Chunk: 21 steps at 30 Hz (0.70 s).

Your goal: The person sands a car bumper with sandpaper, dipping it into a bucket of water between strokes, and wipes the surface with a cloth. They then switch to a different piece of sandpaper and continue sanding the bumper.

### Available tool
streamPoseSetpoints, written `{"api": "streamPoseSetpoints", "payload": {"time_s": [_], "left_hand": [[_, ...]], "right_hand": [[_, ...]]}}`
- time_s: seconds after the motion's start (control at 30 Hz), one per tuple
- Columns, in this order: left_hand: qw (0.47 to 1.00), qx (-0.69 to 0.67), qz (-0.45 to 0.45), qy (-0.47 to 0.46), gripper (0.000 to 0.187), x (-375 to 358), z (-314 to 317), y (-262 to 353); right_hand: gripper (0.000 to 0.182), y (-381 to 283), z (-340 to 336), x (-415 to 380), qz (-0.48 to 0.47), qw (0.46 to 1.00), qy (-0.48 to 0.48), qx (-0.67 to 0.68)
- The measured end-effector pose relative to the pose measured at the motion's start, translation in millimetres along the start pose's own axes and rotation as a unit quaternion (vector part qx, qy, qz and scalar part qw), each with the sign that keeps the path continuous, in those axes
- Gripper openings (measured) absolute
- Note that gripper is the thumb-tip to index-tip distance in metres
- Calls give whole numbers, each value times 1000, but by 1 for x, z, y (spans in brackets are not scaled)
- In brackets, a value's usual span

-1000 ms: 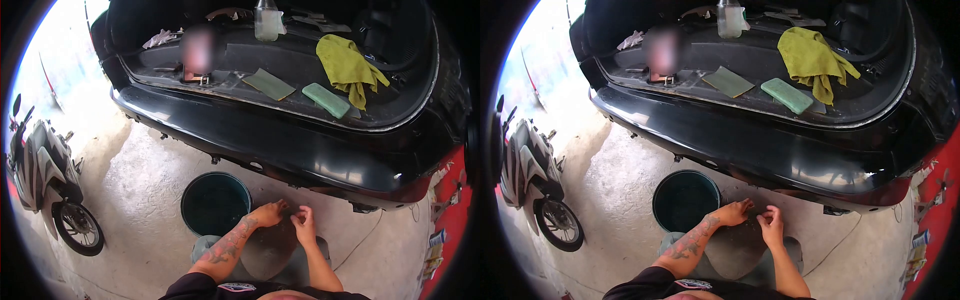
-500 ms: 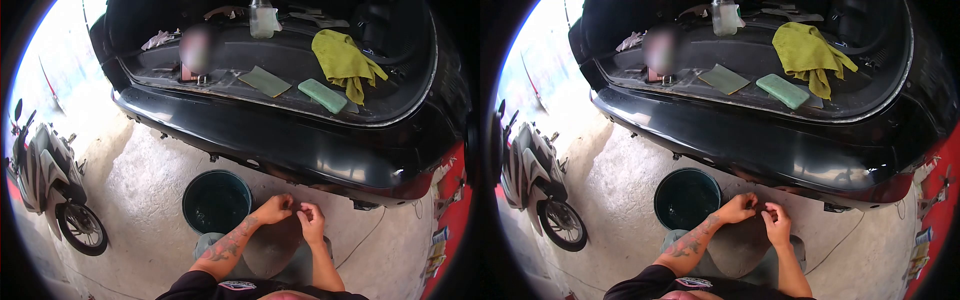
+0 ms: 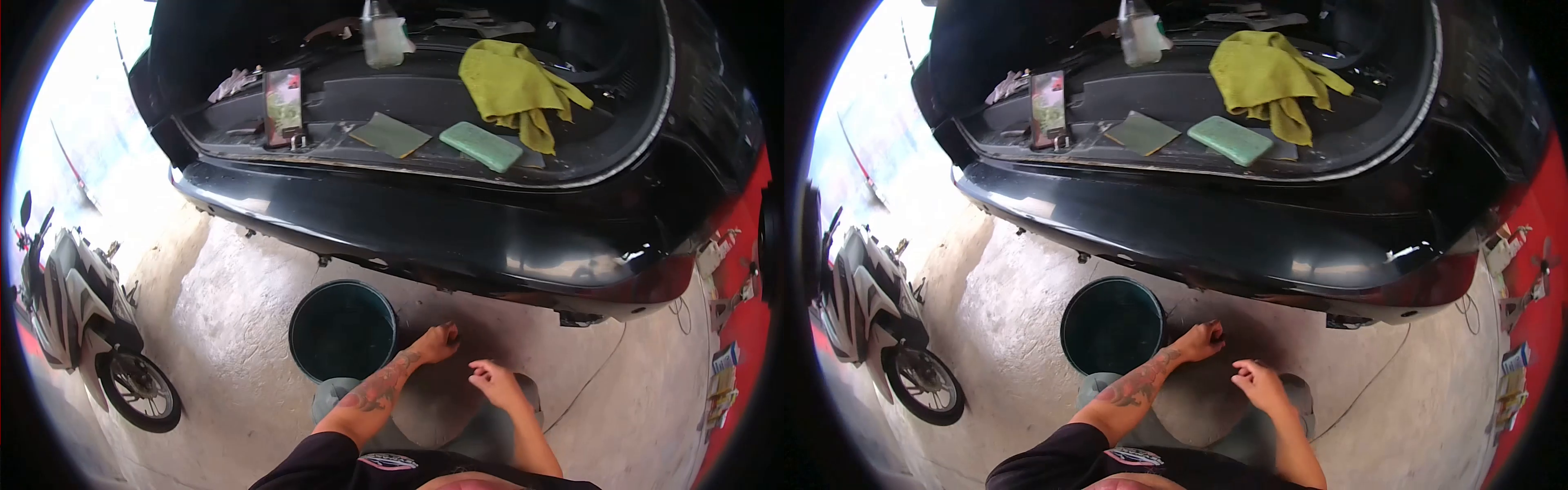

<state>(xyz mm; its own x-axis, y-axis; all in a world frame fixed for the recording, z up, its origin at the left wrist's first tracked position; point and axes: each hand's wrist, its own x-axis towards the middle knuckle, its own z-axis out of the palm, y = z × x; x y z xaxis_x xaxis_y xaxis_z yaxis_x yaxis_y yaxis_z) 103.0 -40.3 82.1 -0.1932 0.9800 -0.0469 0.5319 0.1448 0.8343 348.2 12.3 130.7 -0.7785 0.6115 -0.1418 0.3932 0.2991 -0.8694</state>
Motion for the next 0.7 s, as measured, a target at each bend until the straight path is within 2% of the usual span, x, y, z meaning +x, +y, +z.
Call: {"api": "streamPoseSetpoints", "payload": {"time_s": [0.03,0.13,0.17,0.27,0.3,0.4,0.47,0.5,0.6,0.63,0.67,0.7], "left_hand": [[1000,-12,17,-1,28,1,5,1],[1000,-10,21,16,24,-11,24,-9],[996,66,-28,-51,28,-14,27,-27],[988,75,-33,-129,29,-22,23,-40],[987,85,-16,-132,28,-23,15,-22],[983,128,30,-131,25,-39,-12,44],[975,175,62,-121,22,-52,-32,93],[972,188,72,-118,21,-56,-44,119],[963,217,126,-100,20,-60,-88,220],[954,228,170,-99,19,-56,-104,238],[953,248,155,-82,15,-55,-116,275],[938,282,193,-56,13,-47,-129,298]], "right_hand": [[34,13,8,-2,-15,1000,-18,13],[35,21,28,-11,59,992,-71,85],[34,42,42,-10,38,990,-80,110],[32,72,71,-7,149,932,-122,306],[35,82,80,-7,199,898,-118,375],[34,127,104,-4,286,852,-78,431],[30,144,120,8,277,878,-12,391],[27,146,122,11,231,883,12,409],[27,137,115,13,234,879,26,415],[27,139,118,14,219,888,27,403],[27,140,122,15,205,898,27,389],[27,143,125,15,192,908,27,372]]}}
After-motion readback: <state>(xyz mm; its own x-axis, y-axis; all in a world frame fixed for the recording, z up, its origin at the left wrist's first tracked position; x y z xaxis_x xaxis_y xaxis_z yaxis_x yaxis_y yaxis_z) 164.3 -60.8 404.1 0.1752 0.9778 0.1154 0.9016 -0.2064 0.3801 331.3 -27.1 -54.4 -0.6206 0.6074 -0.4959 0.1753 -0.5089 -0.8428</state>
